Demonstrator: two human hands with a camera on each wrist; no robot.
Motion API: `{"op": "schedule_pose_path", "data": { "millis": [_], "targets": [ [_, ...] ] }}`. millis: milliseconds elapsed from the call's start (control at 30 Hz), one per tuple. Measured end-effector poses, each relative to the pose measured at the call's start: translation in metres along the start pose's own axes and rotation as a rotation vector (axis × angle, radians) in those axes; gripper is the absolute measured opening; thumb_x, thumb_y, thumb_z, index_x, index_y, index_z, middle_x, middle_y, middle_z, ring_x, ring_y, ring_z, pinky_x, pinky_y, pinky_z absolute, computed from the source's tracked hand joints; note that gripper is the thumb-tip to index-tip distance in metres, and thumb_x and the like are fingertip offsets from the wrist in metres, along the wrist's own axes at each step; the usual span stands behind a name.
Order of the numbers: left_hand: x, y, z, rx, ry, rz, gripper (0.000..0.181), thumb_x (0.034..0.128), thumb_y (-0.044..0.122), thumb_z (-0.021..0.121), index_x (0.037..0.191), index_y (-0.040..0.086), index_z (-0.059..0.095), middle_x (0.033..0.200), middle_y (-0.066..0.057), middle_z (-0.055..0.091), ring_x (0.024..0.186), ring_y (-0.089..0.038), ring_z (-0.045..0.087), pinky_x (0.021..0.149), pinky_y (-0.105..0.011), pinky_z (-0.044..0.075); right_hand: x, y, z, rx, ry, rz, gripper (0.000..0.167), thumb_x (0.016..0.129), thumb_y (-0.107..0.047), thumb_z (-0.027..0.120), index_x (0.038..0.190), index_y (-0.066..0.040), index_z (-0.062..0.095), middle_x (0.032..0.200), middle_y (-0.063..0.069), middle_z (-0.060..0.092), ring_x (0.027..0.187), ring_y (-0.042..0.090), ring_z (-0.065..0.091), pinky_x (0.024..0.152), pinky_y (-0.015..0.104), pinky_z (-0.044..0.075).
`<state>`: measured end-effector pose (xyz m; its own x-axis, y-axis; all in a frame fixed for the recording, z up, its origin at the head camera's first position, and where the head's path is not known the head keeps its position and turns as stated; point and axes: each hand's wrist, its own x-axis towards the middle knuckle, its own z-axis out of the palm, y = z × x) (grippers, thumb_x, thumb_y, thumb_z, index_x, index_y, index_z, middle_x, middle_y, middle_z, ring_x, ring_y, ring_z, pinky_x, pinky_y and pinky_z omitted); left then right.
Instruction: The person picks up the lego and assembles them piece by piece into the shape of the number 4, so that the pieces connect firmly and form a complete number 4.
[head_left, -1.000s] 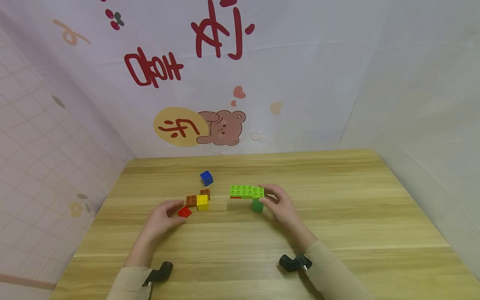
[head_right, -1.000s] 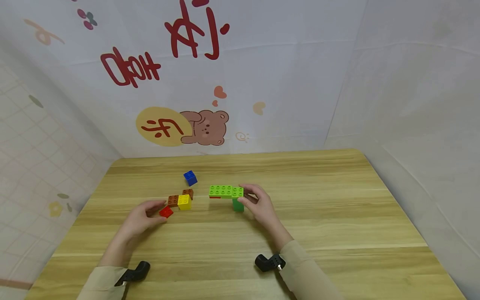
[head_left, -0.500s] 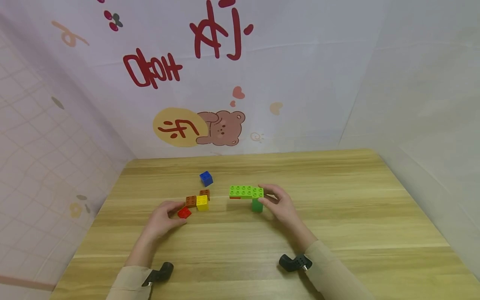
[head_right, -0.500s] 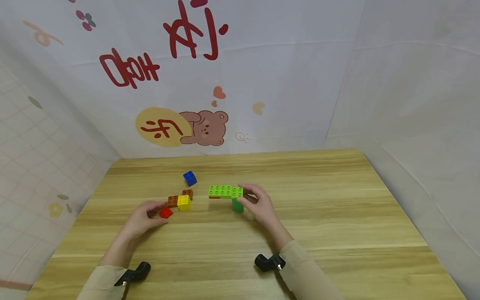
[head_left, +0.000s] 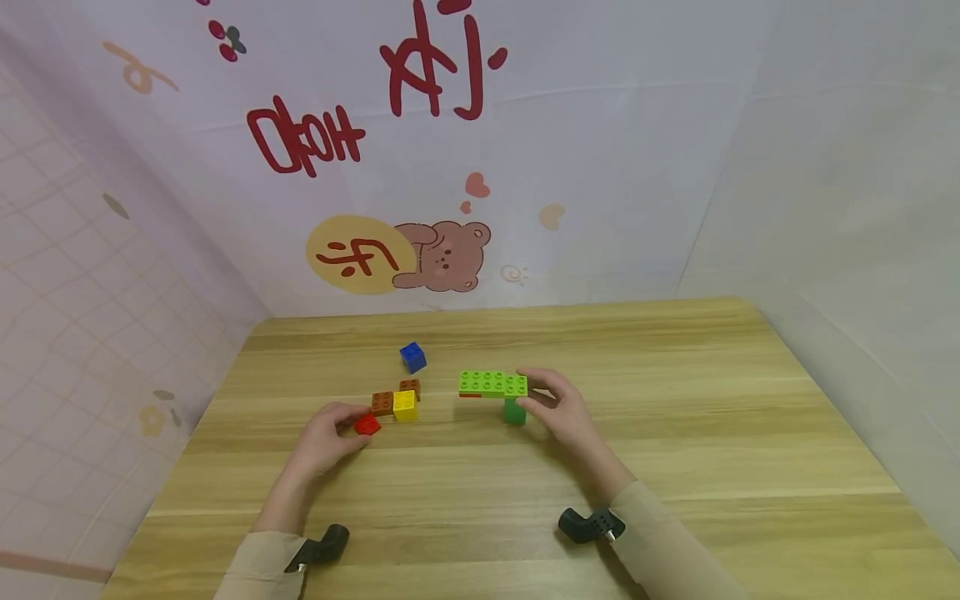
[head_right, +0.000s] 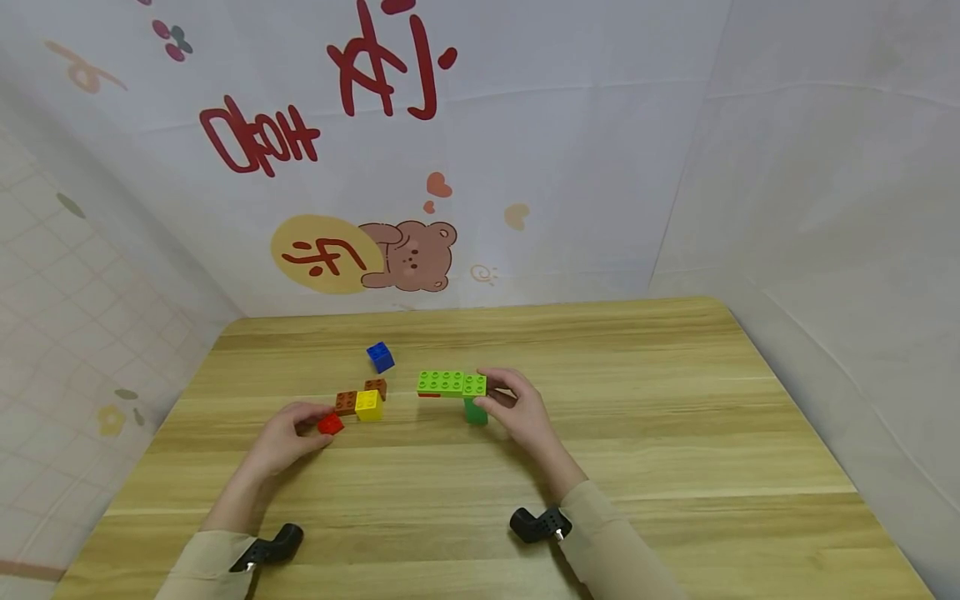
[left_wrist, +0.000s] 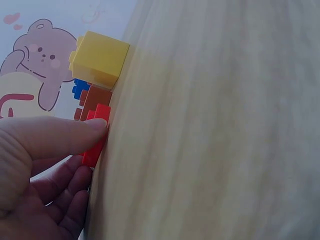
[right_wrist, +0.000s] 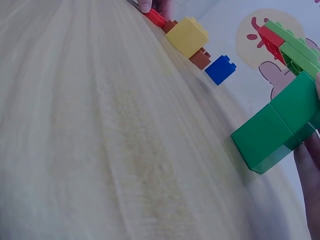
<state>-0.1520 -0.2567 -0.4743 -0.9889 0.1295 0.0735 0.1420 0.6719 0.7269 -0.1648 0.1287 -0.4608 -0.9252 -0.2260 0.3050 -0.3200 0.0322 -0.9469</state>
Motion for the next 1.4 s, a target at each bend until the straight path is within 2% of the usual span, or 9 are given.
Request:
{"op": "schedule_pose_path", "data": {
  "millis": [233,467,633,900,1033,1133,1267,1400],
  "targets": [
    [0.000,-0.003,0.000,-0.020,0.002,-0.003,0.039,0.0793,0.001,0.081,0.116,-0.003,0.070,0.110,-0.016,0.064,0.103,-0.032,0.060,0.092,-0.048,0.049,-0.001,0.004,0.000,-0.025,-0.011,0.011,0.044,0.088,0.007,0.069,0.129,0.013,0.055,0.127,0.026,0.056,0.117,0.044,0.054,0.097,0.049,0.048],
    [0.000,-0.004,-0.001,-0.026,0.006,0.000,0.039,0.0795,0.001,0.080,0.117,-0.001,0.070,0.111,-0.015,0.065,0.101,-0.030,0.061,0.088,-0.043,0.050,-0.002,0.002,0.000,-0.033,-0.011,0.008,0.044,0.089,0.006,0.069,0.130,0.013,0.055,0.128,0.026,0.055,0.117,0.046,0.053,0.097,0.042,0.049],
    [-0.001,-0.004,-0.002,-0.058,0.012,-0.014,0.040,0.0792,0.002,0.081,0.118,-0.001,0.070,0.112,-0.014,0.064,0.099,-0.028,0.061,0.085,-0.039,0.051,-0.002,0.005,0.000,-0.033,-0.015,0.017,0.044,0.090,0.005,0.068,0.131,0.013,0.054,0.128,0.026,0.055,0.117,0.046,0.053,0.097,0.043,0.049],
    [-0.002,-0.006,-0.005,-0.131,0.020,-0.046,0.042,0.0792,0.000,0.080,0.119,-0.002,0.069,0.114,-0.017,0.062,0.097,-0.028,0.061,0.081,-0.027,0.052,0.001,0.034,-0.003,-0.027,-0.001,0.007,0.044,0.090,-0.001,0.070,0.132,0.004,0.058,0.129,0.017,0.057,0.117,0.035,0.056,0.096,0.033,0.050],
    [-0.002,-0.004,-0.008,-0.178,0.014,-0.093,0.044,0.0803,-0.002,0.078,0.123,-0.002,0.067,0.118,-0.018,0.060,0.099,-0.029,0.060,0.080,-0.021,0.051,0.001,0.036,-0.002,-0.030,0.000,0.021,0.043,0.091,-0.002,0.070,0.132,0.002,0.059,0.128,0.015,0.058,0.118,0.034,0.056,0.096,0.031,0.050],
    [-0.001,-0.002,-0.010,-0.189,0.008,-0.112,0.044,0.0818,-0.002,0.077,0.125,0.000,0.066,0.120,-0.017,0.059,0.102,-0.029,0.059,0.081,-0.021,0.050,0.001,0.035,-0.001,-0.043,0.006,0.023,0.042,0.090,0.003,0.068,0.131,0.005,0.058,0.128,0.018,0.057,0.117,0.036,0.056,0.096,0.032,0.050],
    [-0.001,0.001,-0.012,-0.197,-0.002,-0.112,0.043,0.0845,0.000,0.075,0.126,0.002,0.066,0.122,-0.016,0.058,0.104,-0.030,0.058,0.083,-0.021,0.050,0.002,0.036,0.000,-0.047,0.005,0.006,0.040,0.090,0.007,0.067,0.129,0.006,0.058,0.130,0.023,0.056,0.117,0.042,0.054,0.096,0.038,0.050],
    [0.000,0.007,-0.013,-0.184,-0.015,-0.100,0.041,0.0862,0.000,0.074,0.126,0.003,0.067,0.123,-0.014,0.058,0.106,-0.029,0.059,0.086,-0.021,0.050,0.001,0.036,-0.001,-0.041,0.005,0.012,0.040,0.090,0.002,0.069,0.129,0.001,0.060,0.130,0.019,0.057,0.118,0.037,0.056,0.096,0.035,0.051]
  ]
}}
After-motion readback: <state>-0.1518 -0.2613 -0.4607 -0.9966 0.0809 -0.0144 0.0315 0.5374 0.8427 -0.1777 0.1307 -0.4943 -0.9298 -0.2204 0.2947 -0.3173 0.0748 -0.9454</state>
